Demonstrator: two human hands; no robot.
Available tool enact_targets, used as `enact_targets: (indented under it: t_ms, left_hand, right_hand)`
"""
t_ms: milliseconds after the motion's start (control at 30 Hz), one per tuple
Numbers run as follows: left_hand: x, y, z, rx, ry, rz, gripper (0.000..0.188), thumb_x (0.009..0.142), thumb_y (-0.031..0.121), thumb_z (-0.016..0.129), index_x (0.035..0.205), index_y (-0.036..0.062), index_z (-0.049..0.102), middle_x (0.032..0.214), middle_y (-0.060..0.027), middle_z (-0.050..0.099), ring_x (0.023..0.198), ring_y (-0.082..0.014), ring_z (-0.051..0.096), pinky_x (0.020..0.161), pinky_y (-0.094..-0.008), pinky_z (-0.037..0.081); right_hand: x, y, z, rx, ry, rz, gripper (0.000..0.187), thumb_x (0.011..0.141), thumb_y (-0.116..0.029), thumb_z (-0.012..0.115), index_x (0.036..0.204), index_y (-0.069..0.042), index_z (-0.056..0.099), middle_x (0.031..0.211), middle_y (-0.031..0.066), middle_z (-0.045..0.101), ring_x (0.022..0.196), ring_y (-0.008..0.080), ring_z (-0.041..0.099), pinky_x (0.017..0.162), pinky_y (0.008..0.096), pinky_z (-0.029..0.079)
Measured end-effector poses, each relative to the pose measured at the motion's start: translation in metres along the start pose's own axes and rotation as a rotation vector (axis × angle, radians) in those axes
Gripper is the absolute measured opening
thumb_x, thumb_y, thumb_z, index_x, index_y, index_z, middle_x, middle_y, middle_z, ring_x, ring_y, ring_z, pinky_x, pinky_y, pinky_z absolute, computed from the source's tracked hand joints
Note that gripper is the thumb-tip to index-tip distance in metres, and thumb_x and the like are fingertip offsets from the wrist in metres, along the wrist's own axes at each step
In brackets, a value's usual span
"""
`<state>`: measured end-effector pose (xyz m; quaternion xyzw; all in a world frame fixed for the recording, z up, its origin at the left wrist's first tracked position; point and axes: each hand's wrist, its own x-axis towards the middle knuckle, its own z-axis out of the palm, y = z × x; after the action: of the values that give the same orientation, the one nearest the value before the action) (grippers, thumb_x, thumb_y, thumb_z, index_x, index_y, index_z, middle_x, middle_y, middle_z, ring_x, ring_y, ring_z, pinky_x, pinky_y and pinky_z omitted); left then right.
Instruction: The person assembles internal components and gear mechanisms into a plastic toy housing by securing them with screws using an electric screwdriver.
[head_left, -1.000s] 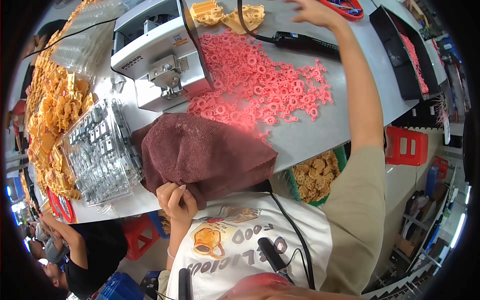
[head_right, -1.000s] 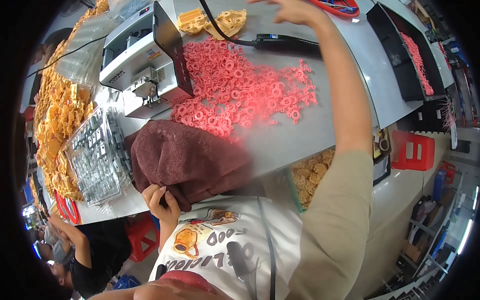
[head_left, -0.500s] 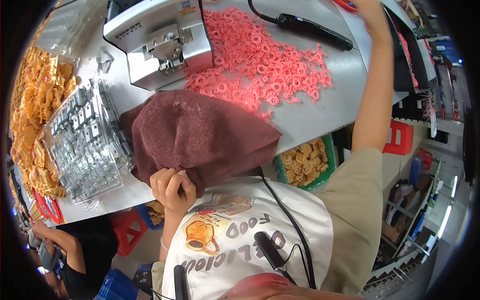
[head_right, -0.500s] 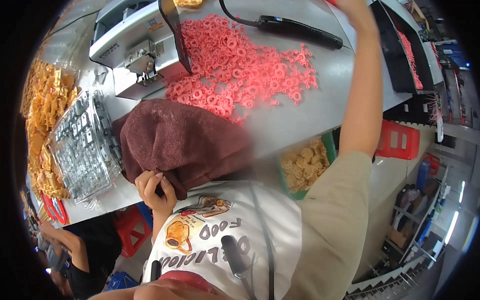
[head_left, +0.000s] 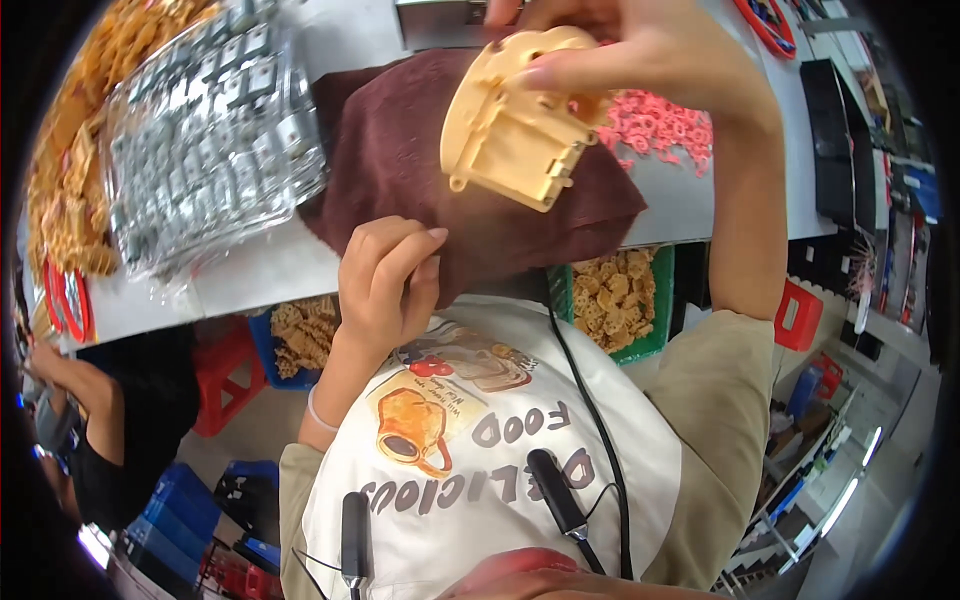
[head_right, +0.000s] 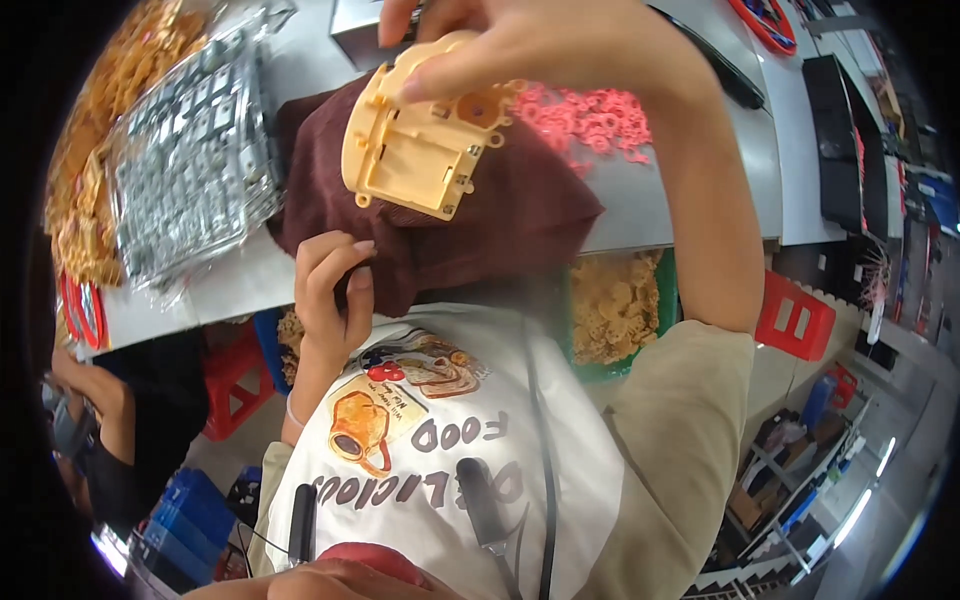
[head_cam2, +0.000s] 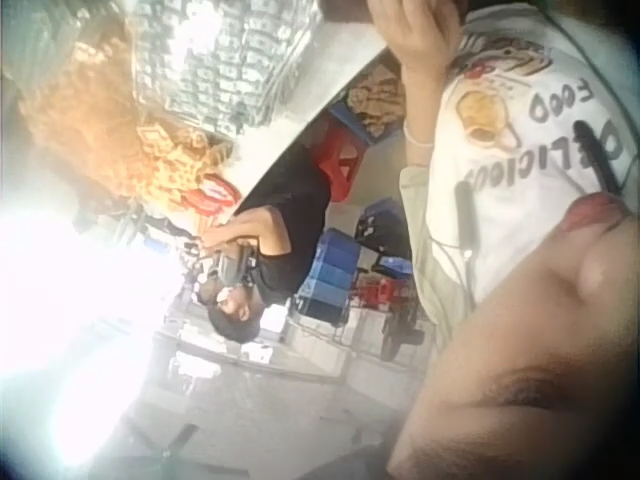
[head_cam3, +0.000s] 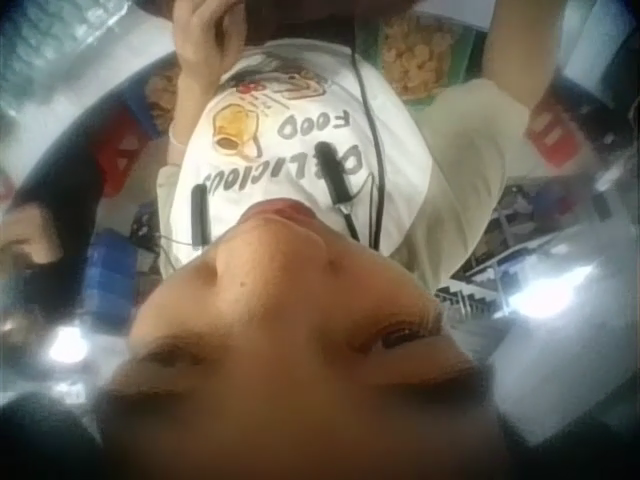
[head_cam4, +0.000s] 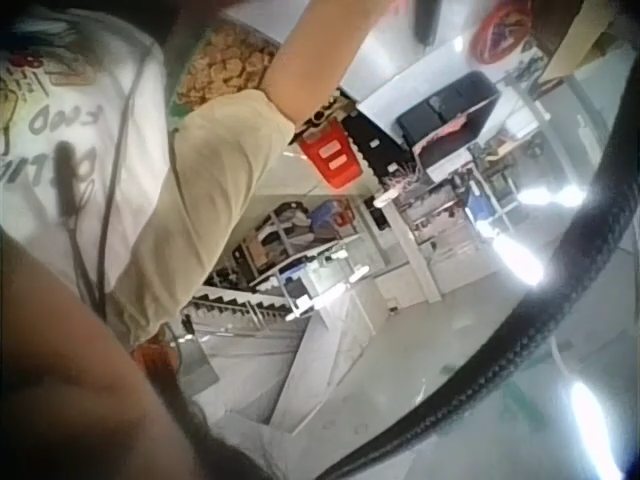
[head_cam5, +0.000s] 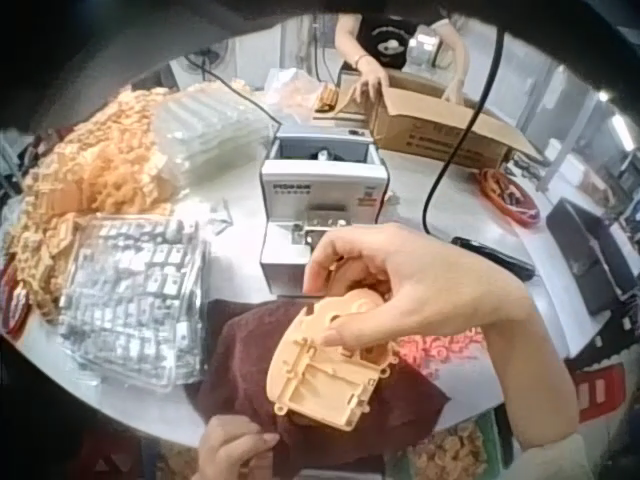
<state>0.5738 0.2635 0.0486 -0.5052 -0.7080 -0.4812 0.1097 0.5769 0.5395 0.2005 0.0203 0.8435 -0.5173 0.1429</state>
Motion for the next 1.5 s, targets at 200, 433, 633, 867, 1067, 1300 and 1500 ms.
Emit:
enact_targets:
  t_ms: [200, 433, 633, 867, 1067, 1300, 1500]
  left_hand:
    - [-0.003, -0.007, -0.077, 0.132, 0.239, 0.062, 0.028, 0.079, -0.010, 0.059, 0.105, -0.0010, 0.064, 0.095, -0.0137, 0.063, 0.080, -0.0253, 0.061, 0.069, -0.0346, 0.049]
    - [0.044, -0.055, -0.127, 0.388, 0.068, -0.074, 0.019, 0.095, 0.007, 0.061, 0.113, 0.0037, 0.064, 0.115, -0.0114, 0.064, 0.094, -0.0236, 0.061, 0.084, -0.0340, 0.048]
    - [0.080, -0.075, -0.103, 0.656, -0.223, -0.086, 0.039, 0.102, 0.030, 0.052, 0.137, 0.0150, 0.058, 0.138, -0.0084, 0.057, 0.128, -0.0283, 0.051, 0.107, -0.0387, 0.038]
    - [0.075, -0.081, -0.100, 0.740, -0.068, -0.066, 0.035, 0.093, 0.033, 0.067, 0.118, 0.0095, 0.064, 0.119, -0.0064, 0.062, 0.114, -0.0228, 0.054, 0.098, -0.0371, 0.040]
    - [0.074, -0.074, -0.101, 0.521, 0.246, -0.048, 0.036, 0.079, 0.011, 0.083, 0.111, 0.0054, 0.067, 0.095, -0.0060, 0.069, 0.081, -0.0132, 0.065, 0.074, -0.0264, 0.053]
    - [0.094, -0.004, -0.061, -0.374, 0.023, -0.217, 0.029, 0.086, -0.012, 0.062, 0.115, -0.0066, 0.063, 0.122, -0.0207, 0.063, 0.113, -0.0275, 0.065, 0.090, -0.0313, 0.057]
    - [0.119, -0.014, 0.002, -0.326, -0.185, -0.116, 0.023, 0.083, -0.008, 0.066, 0.106, -0.0048, 0.068, 0.114, -0.0128, 0.065, 0.100, -0.0193, 0.067, 0.089, -0.0284, 0.057]
  right_hand:
    - [0.049, 0.030, 0.039, -0.362, -0.096, -0.202, 0.035, 0.090, -0.028, 0.064, 0.105, 0.003, 0.063, 0.096, 0.0187, 0.067, 0.086, 0.0313, 0.064, 0.079, 0.0383, 0.051]
    - [0.032, 0.057, 0.072, -0.391, 0.192, -0.417, 0.021, 0.087, -0.018, 0.066, 0.102, -0.004, 0.068, 0.104, 0.0091, 0.061, 0.100, 0.0264, 0.060, 0.087, 0.0354, 0.049]
    - [0.010, 0.054, 0.081, -0.449, 0.614, -0.556, 0.022, 0.085, -0.015, 0.070, 0.105, -0.006, 0.070, 0.106, 0.0088, 0.065, 0.099, 0.0262, 0.063, 0.086, 0.0349, 0.049]
    - [-0.033, 0.075, 0.076, -0.315, 0.716, -0.424, 0.019, 0.086, -0.009, 0.070, 0.105, -0.005, 0.071, 0.105, 0.0080, 0.067, 0.099, 0.0217, 0.063, 0.085, 0.0315, 0.049]
    - [-0.047, 0.085, 0.075, -0.241, 0.747, -0.393, 0.018, 0.087, -0.007, 0.069, 0.104, -0.004, 0.071, 0.104, 0.0074, 0.067, 0.097, 0.0188, 0.063, 0.083, 0.0284, 0.048]
    - [-0.053, 0.095, 0.073, -0.171, 0.753, -0.434, 0.017, 0.088, 0.001, 0.060, 0.102, -0.002, 0.071, 0.103, 0.0084, 0.067, 0.096, 0.0183, 0.063, 0.083, 0.0285, 0.049]
    - [-0.065, 0.097, 0.076, -0.186, 0.774, -0.422, 0.022, 0.086, 0.005, 0.056, 0.100, -0.002, 0.071, 0.102, 0.0088, 0.067, 0.096, 0.0184, 0.064, 0.081, 0.0285, 0.050]
